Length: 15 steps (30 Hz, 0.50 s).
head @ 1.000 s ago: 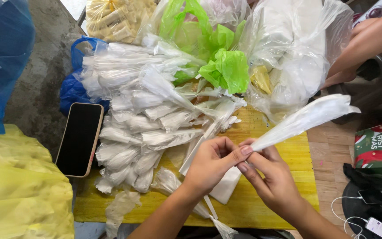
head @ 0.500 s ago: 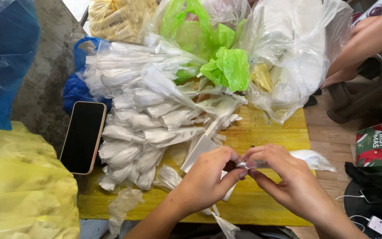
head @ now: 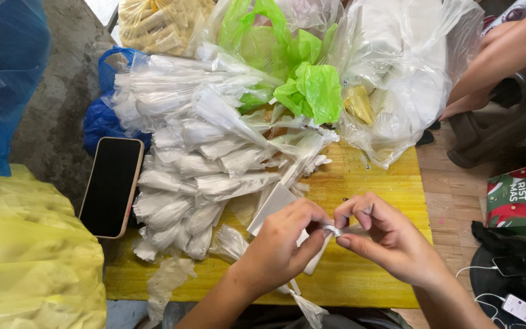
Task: The person wraps a plastic spoon and fork together in a small white paper packet, then places the packet into a larger clear plastic bag. The person repeats this process with multiple sets of cutlery.
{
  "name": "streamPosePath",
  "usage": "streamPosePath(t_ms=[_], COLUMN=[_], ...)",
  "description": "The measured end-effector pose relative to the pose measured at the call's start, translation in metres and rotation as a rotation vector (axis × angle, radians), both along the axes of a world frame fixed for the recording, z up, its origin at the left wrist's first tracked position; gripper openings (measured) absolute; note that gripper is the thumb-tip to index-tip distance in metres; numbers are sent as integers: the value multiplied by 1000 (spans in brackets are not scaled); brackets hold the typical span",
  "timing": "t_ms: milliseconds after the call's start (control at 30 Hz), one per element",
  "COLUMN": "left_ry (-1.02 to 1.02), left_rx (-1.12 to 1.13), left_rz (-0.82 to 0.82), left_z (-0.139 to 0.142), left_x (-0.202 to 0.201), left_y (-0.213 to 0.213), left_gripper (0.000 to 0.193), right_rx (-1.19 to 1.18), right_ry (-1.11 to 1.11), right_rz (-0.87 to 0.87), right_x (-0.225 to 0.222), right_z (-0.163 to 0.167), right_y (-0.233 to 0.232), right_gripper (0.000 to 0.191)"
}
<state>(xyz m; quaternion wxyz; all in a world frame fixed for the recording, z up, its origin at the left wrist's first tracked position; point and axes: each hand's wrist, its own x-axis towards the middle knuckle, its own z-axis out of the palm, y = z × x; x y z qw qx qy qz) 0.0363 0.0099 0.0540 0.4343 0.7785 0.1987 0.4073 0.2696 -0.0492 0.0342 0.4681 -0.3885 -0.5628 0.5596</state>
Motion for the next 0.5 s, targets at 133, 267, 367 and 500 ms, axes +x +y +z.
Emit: streamPosePath(t_ms=[133, 267, 367, 500], left_ry=[-43, -115, -144, -176], left_rx=[59, 40, -3, -80], left_rz=[144, 83, 13, 1], left_z=[-1, -5, -9, -16], left_x=[2, 2, 2, 4], left_y=[-1, 0, 0, -1], left_gripper=[12, 12, 12, 15], right_rx=[-69, -159, -246, -154], right_ry=[39, 156, 79, 50], right_rz=[-122, -79, 18, 110], right_x=[-10, -7, -1, 3], right_z=[-7, -8, -7, -4], right_y=[-7, -4, 1, 5], right_gripper=[24, 22, 22, 19])
